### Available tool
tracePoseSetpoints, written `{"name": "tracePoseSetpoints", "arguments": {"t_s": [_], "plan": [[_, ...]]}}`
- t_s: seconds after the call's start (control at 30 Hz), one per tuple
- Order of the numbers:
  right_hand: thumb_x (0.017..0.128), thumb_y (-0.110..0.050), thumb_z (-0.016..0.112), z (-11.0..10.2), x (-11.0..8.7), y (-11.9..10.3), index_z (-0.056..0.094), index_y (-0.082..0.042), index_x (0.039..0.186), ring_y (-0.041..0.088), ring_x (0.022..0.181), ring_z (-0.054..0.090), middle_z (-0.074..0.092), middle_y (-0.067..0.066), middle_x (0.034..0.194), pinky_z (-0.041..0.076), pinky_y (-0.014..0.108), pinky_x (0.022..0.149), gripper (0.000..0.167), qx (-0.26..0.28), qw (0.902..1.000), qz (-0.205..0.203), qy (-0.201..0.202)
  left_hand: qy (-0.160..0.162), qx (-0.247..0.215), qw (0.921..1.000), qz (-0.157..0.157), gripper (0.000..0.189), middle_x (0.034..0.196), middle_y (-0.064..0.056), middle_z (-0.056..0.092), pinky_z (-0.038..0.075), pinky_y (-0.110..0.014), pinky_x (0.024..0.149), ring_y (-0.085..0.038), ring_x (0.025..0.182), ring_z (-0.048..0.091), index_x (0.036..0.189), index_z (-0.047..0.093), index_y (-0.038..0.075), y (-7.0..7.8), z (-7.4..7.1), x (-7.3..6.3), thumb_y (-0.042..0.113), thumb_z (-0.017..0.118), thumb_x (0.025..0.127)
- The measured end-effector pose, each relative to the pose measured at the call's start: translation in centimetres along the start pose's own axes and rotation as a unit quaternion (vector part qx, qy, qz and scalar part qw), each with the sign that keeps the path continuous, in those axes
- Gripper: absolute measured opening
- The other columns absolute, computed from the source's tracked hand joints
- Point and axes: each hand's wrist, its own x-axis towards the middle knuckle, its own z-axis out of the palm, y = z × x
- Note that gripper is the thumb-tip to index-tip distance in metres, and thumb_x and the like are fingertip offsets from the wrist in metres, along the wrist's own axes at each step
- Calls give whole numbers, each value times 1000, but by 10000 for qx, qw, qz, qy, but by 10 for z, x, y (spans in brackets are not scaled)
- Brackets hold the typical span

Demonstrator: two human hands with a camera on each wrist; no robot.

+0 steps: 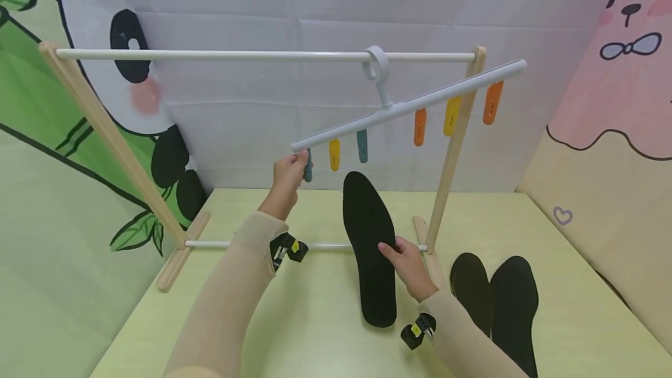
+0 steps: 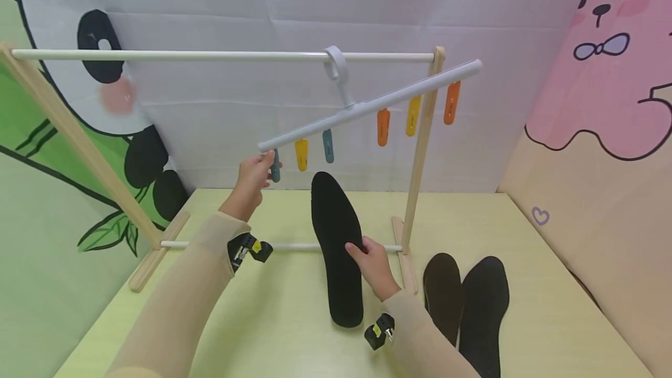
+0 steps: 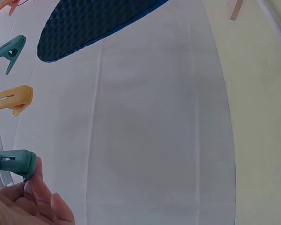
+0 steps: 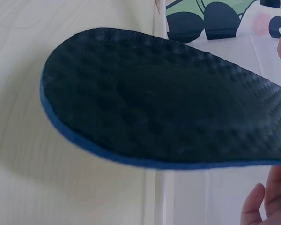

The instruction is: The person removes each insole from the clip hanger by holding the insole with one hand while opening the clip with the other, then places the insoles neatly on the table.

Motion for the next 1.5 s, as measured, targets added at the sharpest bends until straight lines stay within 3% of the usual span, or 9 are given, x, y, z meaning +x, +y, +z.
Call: {"name": "tracePoseSetpoints", "arguments": {"t_s": [0.27, 0.53, 0.8, 1.03, 1.27, 1.5], "plan": [[95, -10, 59, -6, 0, 2, 61, 11, 110, 11, 88, 59, 66, 17, 104, 47, 34, 86, 26, 84, 9999, 121, 55, -20, 49, 10000, 13, 40, 118, -15, 61, 32, -28, 78, -15, 85, 40, 112, 62, -4, 1, 0, -1, 32, 47, 102], [94, -11, 61, -15, 2, 7, 62, 9, 104, 12, 85, 59, 67, 14, 98, 47, 32, 83, 22, -178, 9997, 114, 158, -37, 8, 10000, 61, 41, 92, -3, 54, 34, -33, 85, -16, 85, 39, 109, 61, -6, 2, 1, -2, 32, 47, 101], [95, -14, 60, -31, -1, 13, 61, 10, 109, 12, 87, 59, 67, 16, 102, 46, 32, 84, 27, -260, 9992, 235, 186, -87, -49, 9999, 25, 43, 116, -15, 58, 31, -41, 96, -20, 98, 40, 112, 59, -8, 2, 2, -3, 31, 46, 102], [97, -15, 58, -43, -4, 11, 60, 10, 114, 12, 94, 59, 66, 18, 109, 45, 35, 90, 30, -307, 9986, 340, 256, -75, -62, 10000, -2, 40, 118, -16, 58, 31, -45, 101, -23, 105, 43, 109, 59, -7, 0, 2, -2, 31, 46, 102], [97, -16, 58, -48, -5, 12, 59, 10, 115, 19, 99, 59, 65, 19, 112, 44, 43, 94, 32, -363, 9985, 336, 252, -74, 62, 10000, -23, 42, 116, -14, 57, 30, -42, 95, -21, 99, 39, 111, 59, -8, 0, 3, -3, 31, 44, 103], [97, -15, 56, -54, -8, 14, 57, 10, 121, 29, 110, 57, 61, 22, 120, 41, 46, 98, 34, -216, 9986, 394, 261, -94, 120, 9999, -24, 42, 125, -17, 57, 30, -42, 94, -20, 97, 38, 113, 59, -7, 1, 3, -4, 31, 44, 103]]}}
